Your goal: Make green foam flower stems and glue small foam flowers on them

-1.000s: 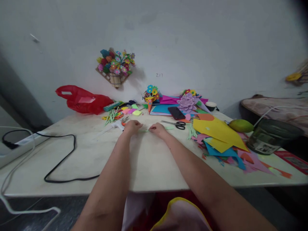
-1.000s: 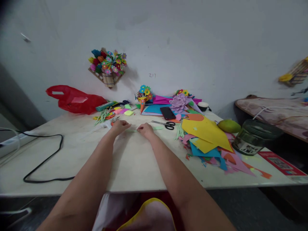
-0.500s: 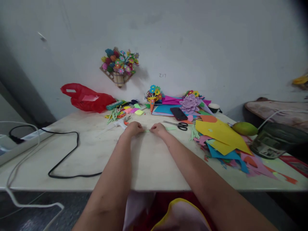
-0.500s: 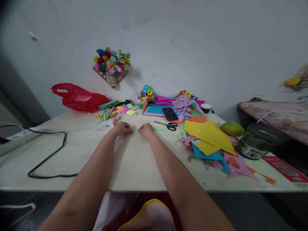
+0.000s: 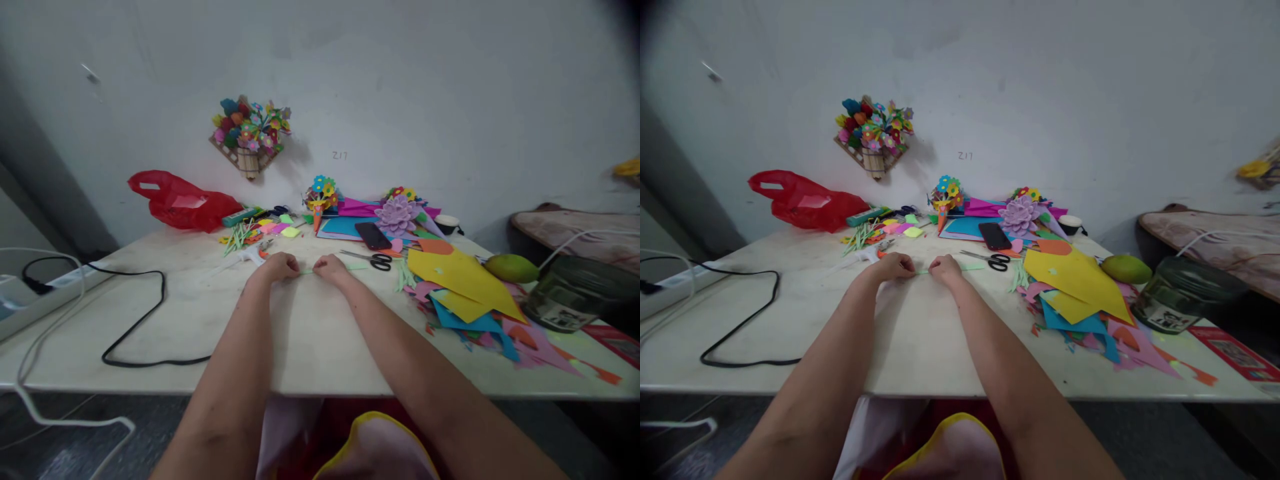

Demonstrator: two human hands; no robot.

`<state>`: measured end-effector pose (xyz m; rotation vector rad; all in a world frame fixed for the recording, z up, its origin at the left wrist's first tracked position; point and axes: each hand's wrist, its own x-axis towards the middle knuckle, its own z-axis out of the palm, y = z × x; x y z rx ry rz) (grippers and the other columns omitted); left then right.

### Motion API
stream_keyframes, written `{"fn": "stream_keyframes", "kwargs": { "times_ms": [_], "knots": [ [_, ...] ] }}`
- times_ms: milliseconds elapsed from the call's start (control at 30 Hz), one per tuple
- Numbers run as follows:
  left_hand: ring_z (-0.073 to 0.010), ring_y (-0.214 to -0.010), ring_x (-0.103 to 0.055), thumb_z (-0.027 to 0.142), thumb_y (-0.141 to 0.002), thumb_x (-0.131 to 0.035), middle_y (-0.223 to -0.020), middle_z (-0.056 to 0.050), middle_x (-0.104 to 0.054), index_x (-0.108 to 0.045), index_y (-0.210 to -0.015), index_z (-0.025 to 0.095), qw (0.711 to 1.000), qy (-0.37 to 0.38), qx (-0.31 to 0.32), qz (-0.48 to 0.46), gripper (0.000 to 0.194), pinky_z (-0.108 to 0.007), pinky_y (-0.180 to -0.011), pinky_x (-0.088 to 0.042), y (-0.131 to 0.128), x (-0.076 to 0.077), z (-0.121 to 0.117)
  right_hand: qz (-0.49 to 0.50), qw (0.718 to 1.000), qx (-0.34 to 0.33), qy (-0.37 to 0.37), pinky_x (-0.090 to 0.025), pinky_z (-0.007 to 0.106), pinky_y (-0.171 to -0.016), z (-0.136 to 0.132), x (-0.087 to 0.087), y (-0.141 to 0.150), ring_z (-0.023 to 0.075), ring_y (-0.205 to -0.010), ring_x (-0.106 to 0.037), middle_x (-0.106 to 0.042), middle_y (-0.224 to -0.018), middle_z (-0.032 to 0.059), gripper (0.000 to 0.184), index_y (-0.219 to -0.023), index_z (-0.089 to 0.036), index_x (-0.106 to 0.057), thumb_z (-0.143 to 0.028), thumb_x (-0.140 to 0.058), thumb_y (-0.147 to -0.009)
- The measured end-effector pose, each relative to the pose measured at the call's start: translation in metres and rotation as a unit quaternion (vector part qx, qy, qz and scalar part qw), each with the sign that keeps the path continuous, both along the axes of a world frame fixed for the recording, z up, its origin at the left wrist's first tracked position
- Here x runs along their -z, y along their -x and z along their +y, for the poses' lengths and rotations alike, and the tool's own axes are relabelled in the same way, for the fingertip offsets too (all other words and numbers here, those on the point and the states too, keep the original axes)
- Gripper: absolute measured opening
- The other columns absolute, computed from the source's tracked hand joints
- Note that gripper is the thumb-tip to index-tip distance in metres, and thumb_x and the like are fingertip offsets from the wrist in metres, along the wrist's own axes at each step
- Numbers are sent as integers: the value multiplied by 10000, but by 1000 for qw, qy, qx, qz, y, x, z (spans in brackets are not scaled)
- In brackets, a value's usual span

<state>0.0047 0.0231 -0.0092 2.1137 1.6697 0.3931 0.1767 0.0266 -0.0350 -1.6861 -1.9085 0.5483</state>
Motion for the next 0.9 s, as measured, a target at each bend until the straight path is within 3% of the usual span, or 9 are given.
{"fn": "stream_keyframes", "kwargs": {
  "times_ms": [133, 333, 467, 633, 767, 900],
  "knots": [
    [-116, -675, -564, 245, -581, -602, -743, -8, -649, -645, -783, 175, 1000, 15, 13, 5, 217, -176, -568, -392, -2, -6, -6, 9, 1000, -18, 1, -402, 192, -655, 1, 2, -2, 132, -781, -565, -638, -904, 25, 210, -779, -208, -702, -169, -578, -615],
    [-119, -686, -564, 239, -588, -594, -748, -4, -647, -650, -808, 180, 999, 19, 28, -2, 235, -180, -592, -397, -3, -8, -9, 9, 999, -33, -4, -404, 195, -656, 1, 3, -3, 132, -757, -563, -646, -855, 23, 252, -809, -199, -706, -135, -572, -605],
    [-121, -637, -547, 228, -598, -591, -714, -8, -633, -659, -782, 187, 999, -36, 20, 25, 201, -197, -571, -382, -3, -6, -6, 6, 999, -36, -15, -411, 201, -653, 1, 4, -3, 133, -765, -561, -636, -908, 24, 248, -817, -209, -704, -145, -583, -611],
    [-136, -728, -538, 233, -617, -601, -870, -43, -614, -669, -766, 192, 987, -153, 14, 52, 169, -210, -622, -383, -4, -4, -4, 12, 999, -29, -33, -412, 205, -722, 2, 7, -3, 137, -845, -551, -612, -969, 25, 256, -837, -226, -699, -136, -583, -627],
    [-133, -717, -533, 229, -627, -586, -872, -48, -608, -671, -760, 186, 984, -166, 26, 49, 164, -213, -621, -385, -4, -2, -2, 11, 998, -31, -46, -409, 211, -746, 4, 10, -3, 134, -853, -550, -592, -1006, 35, 241, -846, -232, -699, -163, -593, -641],
    [-130, -655, -530, 230, -614, -588, -765, -39, -616, -676, -755, 172, 990, -133, 25, 48, 176, -218, -600, -379, -3, -1, -3, 8, 998, -31, -56, -409, 211, -727, 3, 10, -2, 131, -819, -556, -603, -980, 38, 183, -806, -217, -704, -206, -598, -657]
  ]
}}
